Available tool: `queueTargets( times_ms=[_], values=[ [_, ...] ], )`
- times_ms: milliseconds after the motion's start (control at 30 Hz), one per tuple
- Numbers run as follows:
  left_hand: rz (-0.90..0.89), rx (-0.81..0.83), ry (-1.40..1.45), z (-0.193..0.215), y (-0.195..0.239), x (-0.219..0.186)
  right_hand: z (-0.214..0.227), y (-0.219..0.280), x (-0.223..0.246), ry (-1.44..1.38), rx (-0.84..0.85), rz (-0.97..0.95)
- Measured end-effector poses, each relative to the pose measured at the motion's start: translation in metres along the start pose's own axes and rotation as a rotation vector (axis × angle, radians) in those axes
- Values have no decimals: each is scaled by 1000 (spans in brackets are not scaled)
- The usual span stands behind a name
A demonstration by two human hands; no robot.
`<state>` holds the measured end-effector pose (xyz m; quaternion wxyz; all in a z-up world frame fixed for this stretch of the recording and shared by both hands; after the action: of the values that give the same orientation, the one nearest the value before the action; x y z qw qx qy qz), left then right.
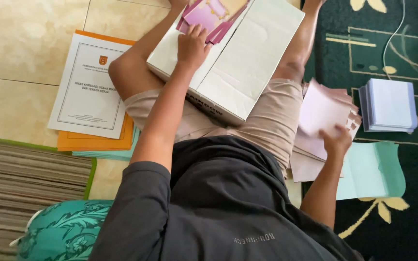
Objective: Folding paper invitations and placing them into a storage box for organization.
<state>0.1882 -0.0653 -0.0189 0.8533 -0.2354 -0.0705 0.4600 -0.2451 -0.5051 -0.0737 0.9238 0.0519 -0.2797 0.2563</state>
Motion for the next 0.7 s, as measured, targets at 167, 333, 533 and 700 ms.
queueTargets(
  times_ms=[167, 333, 533, 700],
  values=[
    [-42, -77, 46, 4, 10, -6, -9, 5, -44, 28, 7, -2],
    [-63, -166, 107, 30, 15, -12, -12, 15, -12, -114, 241, -190],
    [-89, -326, 173, 68, 27, -19, 1, 18, 21, 244, 147, -156],
    [-130, -365, 453, 104, 39, -26, 18, 63, 162, -274, 123, 390]
  ],
)
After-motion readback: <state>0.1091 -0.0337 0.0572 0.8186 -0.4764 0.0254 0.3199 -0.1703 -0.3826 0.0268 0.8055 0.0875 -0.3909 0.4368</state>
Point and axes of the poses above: each hand's wrist, its own y-axis away from the middle knuckle, its own z-axis out of the back of the hand, x = y × z, the point moved 8 cm from there along -y, towards the middle knuckle, and after that the axes turned 2 degrees about -x, right-handed, at the moved point
